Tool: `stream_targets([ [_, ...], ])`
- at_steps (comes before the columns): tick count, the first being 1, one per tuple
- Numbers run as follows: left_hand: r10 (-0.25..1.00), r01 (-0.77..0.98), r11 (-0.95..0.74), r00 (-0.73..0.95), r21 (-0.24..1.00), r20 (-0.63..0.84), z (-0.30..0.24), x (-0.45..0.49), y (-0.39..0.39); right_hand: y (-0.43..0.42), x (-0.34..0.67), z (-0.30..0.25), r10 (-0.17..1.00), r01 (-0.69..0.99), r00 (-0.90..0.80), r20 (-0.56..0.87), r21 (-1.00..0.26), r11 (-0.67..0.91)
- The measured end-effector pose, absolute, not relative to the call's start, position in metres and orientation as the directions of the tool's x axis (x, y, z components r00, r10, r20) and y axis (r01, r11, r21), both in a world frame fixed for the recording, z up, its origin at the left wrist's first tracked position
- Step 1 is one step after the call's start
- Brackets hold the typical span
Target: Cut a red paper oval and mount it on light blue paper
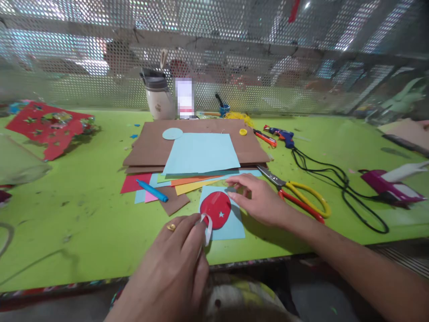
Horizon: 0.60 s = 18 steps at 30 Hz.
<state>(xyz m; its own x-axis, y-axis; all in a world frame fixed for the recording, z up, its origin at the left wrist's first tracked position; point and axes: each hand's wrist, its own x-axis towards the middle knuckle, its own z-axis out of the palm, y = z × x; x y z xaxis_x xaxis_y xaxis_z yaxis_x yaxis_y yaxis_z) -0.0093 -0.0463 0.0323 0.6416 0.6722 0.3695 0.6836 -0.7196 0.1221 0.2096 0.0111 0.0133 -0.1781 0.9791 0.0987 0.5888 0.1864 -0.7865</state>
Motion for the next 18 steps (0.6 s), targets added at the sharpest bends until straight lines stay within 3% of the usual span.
stream_targets([
  [5, 0.626, 0.668, -0.741, 0.656, 0.062, 0.421, 0.025, -0.017, -0.049, 0.03, 0.198, 0.021, 0.931, 0.558, -0.358, -0.078, -0.817, 0.146],
  [8, 0.64, 0.685, -0.726, 0.64, 0.061, 0.426, 0.022, -0.022, -0.052, 0.033, 0.196, 0.026, 0.905, 0.506, -0.411, -0.108, -0.853, 0.128],
  [11, 0.667, 0.706, -0.704, 0.618, 0.081, 0.416, 0.021, -0.025, -0.051, 0.032, 0.198, 0.03, 0.893, 0.336, -0.44, -0.091, -0.939, 0.07],
  [14, 0.713, 0.711, -0.681, 0.588, 0.176, 0.382, 0.026, -0.025, -0.045, 0.032, 0.199, 0.037, 0.917, 0.158, -0.396, -0.038, -0.987, 0.027],
  [18, 0.816, 0.691, -0.576, 0.516, 0.437, 0.261, 0.039, -0.028, -0.035, 0.034, 0.199, 0.052, 0.943, 0.186, -0.326, 0.074, -0.972, 0.141],
])
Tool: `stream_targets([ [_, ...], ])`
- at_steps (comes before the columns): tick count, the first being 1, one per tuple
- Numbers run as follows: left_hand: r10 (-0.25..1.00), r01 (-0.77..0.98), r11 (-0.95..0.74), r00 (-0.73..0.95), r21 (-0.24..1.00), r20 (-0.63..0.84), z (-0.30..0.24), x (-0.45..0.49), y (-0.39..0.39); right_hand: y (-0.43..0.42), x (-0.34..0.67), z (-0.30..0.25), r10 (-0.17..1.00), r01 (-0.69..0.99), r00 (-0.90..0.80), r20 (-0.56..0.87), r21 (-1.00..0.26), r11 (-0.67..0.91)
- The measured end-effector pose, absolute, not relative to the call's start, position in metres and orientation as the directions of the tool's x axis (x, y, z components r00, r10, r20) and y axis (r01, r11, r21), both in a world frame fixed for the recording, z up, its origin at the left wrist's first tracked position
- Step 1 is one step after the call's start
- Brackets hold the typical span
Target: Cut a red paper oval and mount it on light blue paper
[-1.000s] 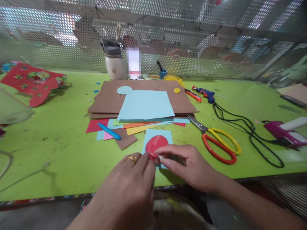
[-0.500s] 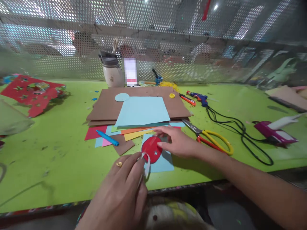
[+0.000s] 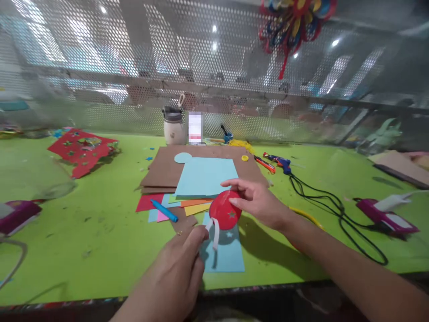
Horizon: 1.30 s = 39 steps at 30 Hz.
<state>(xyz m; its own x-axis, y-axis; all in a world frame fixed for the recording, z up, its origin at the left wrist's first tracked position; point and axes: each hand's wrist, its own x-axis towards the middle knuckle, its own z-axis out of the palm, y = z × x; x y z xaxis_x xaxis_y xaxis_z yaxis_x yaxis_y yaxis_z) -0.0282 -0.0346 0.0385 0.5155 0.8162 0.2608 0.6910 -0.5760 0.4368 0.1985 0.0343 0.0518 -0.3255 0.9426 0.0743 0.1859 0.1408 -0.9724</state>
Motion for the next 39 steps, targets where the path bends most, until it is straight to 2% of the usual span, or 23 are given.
stream_targets([
  [3, 0.855, 0.602, -0.457, 0.499, 0.655, 0.138, 0.044, -0.03, -0.025, 0.031, 0.197, 0.066, 0.936, 0.292, -0.281, 0.213, -0.91, 0.295],
  [7, 0.866, 0.233, -0.227, 0.492, 0.946, 0.087, 0.045, -0.026, -0.007, 0.019, 0.194, 0.081, 0.84, 0.459, -0.256, 0.479, -0.704, 0.542],
  [9, 0.884, 0.112, -0.163, 0.458, 0.98, 0.095, 0.046, -0.02, 0.001, 0.012, 0.191, 0.085, 0.759, 0.521, -0.27, 0.592, -0.573, 0.632],
  [11, 0.903, 0.113, -0.168, 0.417, 0.979, 0.107, 0.047, -0.015, 0.007, 0.006, 0.187, 0.086, 0.69, 0.554, -0.291, 0.663, -0.471, 0.686],
  [14, 0.925, 0.151, -0.194, 0.357, 0.969, 0.129, 0.047, -0.007, 0.011, 0.0, 0.182, 0.085, 0.656, 0.565, -0.317, 0.685, -0.419, 0.711],
  [18, 0.94, 0.136, -0.173, 0.319, 0.975, 0.123, 0.045, 0.002, 0.014, -0.004, 0.183, 0.082, 0.672, 0.544, -0.317, 0.669, -0.452, 0.707],
  [21, 0.932, 0.108, -0.157, 0.344, 0.982, 0.112, 0.045, 0.004, 0.013, 0.003, 0.19, 0.078, 0.772, 0.51, -0.205, 0.601, -0.608, 0.608],
  [24, 0.918, 0.089, -0.136, 0.385, 0.987, 0.092, 0.048, 0.002, 0.012, 0.02, 0.199, 0.07, 0.929, 0.303, -0.076, 0.362, -0.879, 0.367],
  [26, 0.909, 0.069, -0.079, 0.415, 0.994, 0.044, 0.049, 0.001, 0.012, 0.033, 0.203, 0.061, 0.979, 0.139, -0.05, 0.198, -0.969, 0.203],
  [28, 0.905, 0.058, -0.001, 0.425, 0.998, -0.024, 0.049, 0.001, 0.014, 0.045, 0.204, 0.05, 0.995, 0.031, -0.046, 0.085, -0.996, 0.086],
  [30, 0.901, 0.049, 0.089, 0.421, 0.995, -0.101, 0.048, 0.001, 0.016, 0.053, 0.202, 0.039, 0.998, -0.004, -0.055, 0.017, -1.0, 0.017],
  [34, 0.881, -0.016, 0.286, 0.397, 0.958, -0.257, 0.045, 0.005, 0.02, 0.061, 0.196, 0.018, 0.994, 0.014, -0.084, -0.074, -0.997, -0.073],
  [39, 0.869, -0.072, 0.359, 0.389, 0.931, -0.305, 0.041, 0.006, 0.019, 0.05, 0.208, 0.014, 0.996, 0.136, -0.048, -0.077, -0.988, -0.07],
])
